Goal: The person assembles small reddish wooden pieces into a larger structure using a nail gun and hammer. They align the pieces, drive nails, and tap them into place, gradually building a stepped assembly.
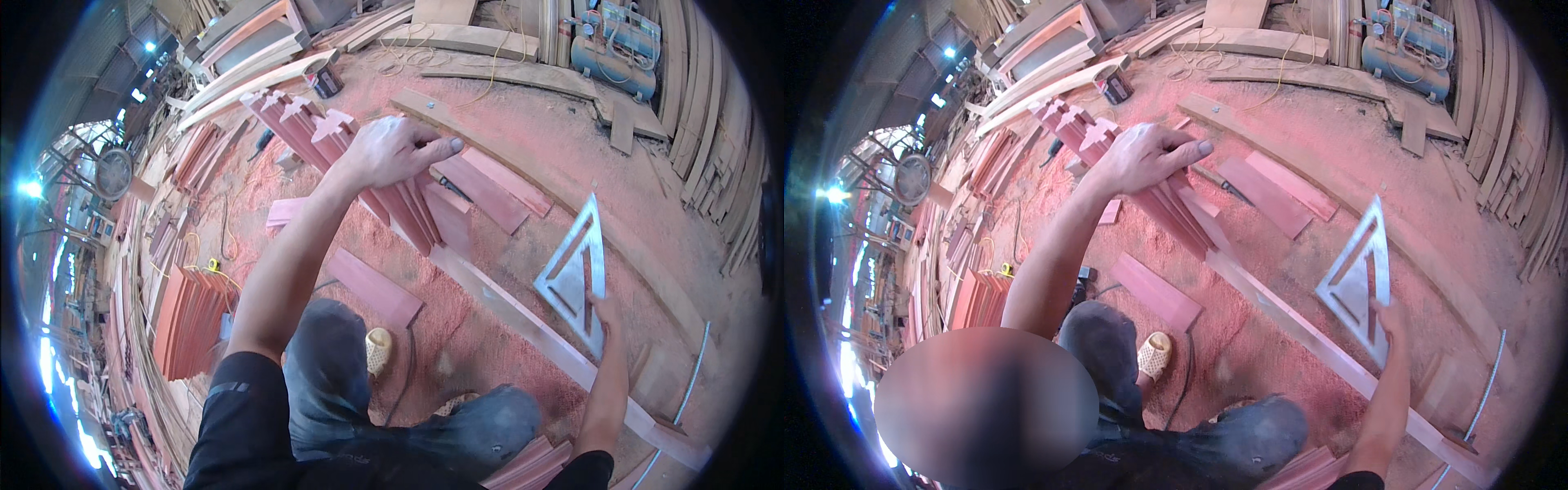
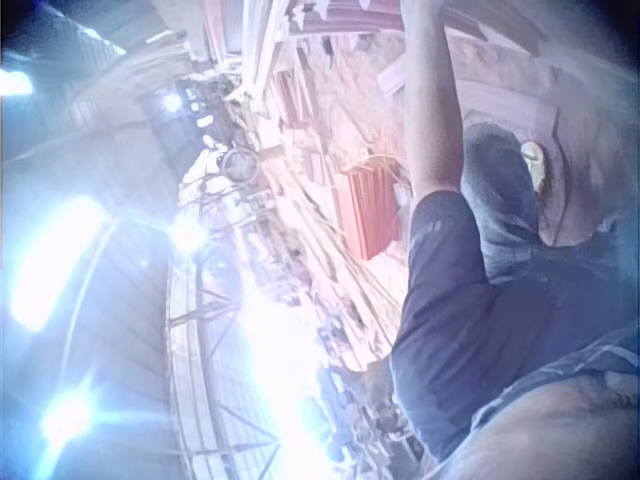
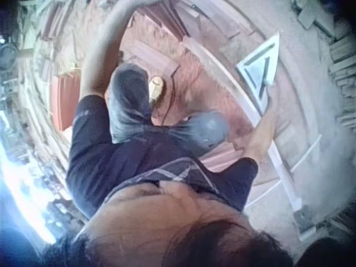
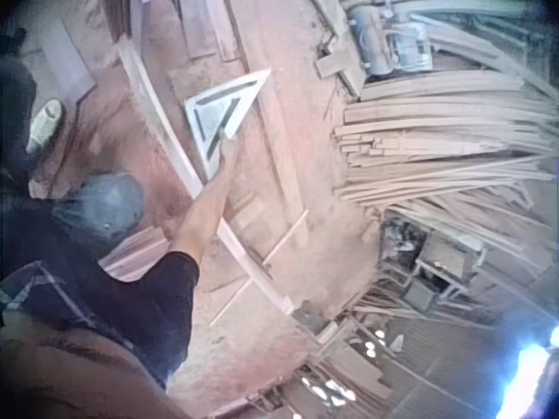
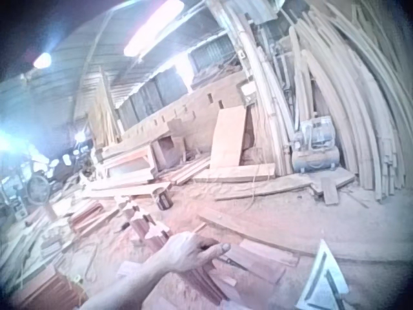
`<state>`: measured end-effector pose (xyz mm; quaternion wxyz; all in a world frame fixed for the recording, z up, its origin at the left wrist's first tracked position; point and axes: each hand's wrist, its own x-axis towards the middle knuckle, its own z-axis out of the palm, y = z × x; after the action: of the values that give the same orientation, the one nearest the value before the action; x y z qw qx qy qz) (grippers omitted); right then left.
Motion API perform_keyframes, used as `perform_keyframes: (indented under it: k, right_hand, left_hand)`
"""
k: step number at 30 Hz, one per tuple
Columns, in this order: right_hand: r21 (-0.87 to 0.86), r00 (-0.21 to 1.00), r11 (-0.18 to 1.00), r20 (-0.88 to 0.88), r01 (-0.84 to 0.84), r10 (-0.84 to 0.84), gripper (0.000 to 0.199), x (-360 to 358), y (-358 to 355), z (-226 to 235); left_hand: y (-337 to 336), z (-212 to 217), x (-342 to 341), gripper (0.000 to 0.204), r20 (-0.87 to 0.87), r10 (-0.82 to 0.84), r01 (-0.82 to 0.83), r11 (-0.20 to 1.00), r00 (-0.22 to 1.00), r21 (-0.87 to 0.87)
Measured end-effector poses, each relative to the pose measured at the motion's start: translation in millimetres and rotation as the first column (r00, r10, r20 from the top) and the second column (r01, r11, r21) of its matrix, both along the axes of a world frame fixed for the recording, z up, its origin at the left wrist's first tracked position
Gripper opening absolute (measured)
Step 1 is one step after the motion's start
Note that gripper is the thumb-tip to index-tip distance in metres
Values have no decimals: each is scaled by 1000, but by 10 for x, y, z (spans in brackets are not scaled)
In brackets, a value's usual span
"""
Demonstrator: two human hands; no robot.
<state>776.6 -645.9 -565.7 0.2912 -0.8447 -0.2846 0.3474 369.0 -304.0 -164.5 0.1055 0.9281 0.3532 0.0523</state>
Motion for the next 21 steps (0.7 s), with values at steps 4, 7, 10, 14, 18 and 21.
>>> perform_keyframes:
  k: [4,7,10,14,18,21]
  right_hand:
    - [163,969,979,234,-123,83,35,-397,199,1156]
    - [190,986,979,162,-79,48,34,-780,86,1774]
    - [235,953,952,275,-195,128,33,-1199,-52,2023]
    - [360,952,893,236,-270,193,29,-1582,-44,1993]
    - [416,958,869,209,-268,195,27,-1763,111,1837]
    - [403,949,869,241,-286,201,27,-1848,233,1761]
  left_hand:
    - [31,-12,-18,74,38,-21,22,1000,999,-12]
    - [68,-26,-6,75,12,-15,15,999,1000,-45]
    - [94,-43,1,75,22,-44,45,998,999,-39]
    - [89,-51,-23,73,81,-67,72,996,994,-60]
    - [63,-32,-55,72,109,-79,87,994,991,-67]
    - [61,-23,-70,71,154,-101,113,991,983,-67]
